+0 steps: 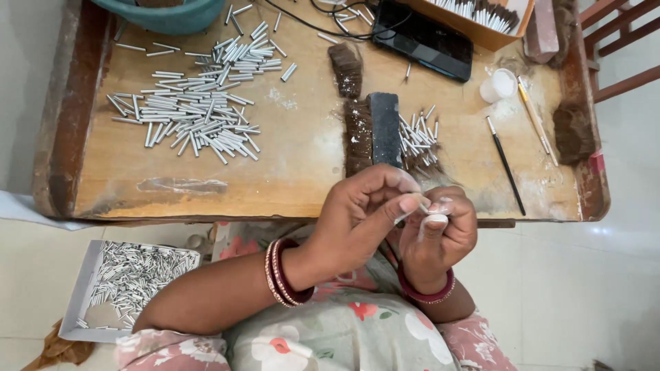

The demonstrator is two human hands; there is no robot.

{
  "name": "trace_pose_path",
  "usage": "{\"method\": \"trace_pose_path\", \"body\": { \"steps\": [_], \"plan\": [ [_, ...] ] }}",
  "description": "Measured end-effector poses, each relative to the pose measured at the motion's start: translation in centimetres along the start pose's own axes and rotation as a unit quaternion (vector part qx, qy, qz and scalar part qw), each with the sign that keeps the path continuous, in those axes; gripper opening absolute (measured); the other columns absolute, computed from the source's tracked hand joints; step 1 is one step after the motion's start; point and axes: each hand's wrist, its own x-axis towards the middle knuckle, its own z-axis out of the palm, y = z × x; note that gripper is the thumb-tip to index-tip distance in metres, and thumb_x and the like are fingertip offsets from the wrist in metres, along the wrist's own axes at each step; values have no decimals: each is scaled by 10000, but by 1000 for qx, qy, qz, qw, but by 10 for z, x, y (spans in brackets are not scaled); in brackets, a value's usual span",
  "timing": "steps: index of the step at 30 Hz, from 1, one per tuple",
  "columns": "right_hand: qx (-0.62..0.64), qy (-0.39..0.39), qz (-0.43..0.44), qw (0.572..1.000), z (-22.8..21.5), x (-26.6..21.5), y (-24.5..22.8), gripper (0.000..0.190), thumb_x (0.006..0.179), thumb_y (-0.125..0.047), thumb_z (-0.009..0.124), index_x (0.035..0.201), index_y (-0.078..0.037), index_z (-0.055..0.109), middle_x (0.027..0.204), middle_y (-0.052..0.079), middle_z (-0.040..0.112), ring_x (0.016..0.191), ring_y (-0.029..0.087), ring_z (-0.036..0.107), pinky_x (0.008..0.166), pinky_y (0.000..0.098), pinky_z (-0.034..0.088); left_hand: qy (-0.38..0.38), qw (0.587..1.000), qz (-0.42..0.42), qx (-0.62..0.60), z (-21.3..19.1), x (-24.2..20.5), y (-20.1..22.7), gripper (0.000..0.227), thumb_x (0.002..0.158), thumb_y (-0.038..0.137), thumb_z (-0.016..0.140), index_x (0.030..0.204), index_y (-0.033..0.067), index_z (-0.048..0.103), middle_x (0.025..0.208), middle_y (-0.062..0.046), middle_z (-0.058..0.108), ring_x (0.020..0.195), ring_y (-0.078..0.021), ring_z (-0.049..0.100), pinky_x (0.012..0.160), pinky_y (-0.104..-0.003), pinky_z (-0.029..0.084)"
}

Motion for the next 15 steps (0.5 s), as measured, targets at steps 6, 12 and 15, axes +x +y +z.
{"method": "trace_pose_path", "body": {
  "steps": [6,12,15],
  "plan": [
    [61,25,-5,998,13,1,-1,302,1082,-286,687,1069,-48,502,956,59,509,774,110,507,712,235,447,54,990,-57,-118,6,-5,-12,152,1041,147,664,1117,27,610,1021,-23,722,950,-63,663,846,-220,518],
    [5,42,-76,996,12,-5,-2,312,1077,-305,663,1068,-44,493,995,77,527,730,121,520,663,252,465,48,986,-76,-143,5,-17,-20,148,1057,125,674,1139,12,627,1026,-26,721,944,-63,649,827,-220,497],
    [-93,20,-118,988,5,-5,-10,320,1085,-322,637,1087,-39,488,1035,88,538,740,150,565,665,274,479,44,987,-82,-133,9,-21,-14,146,1047,129,665,1133,17,628,1042,-43,738,971,-75,672,884,-227,524]
  ]
}}
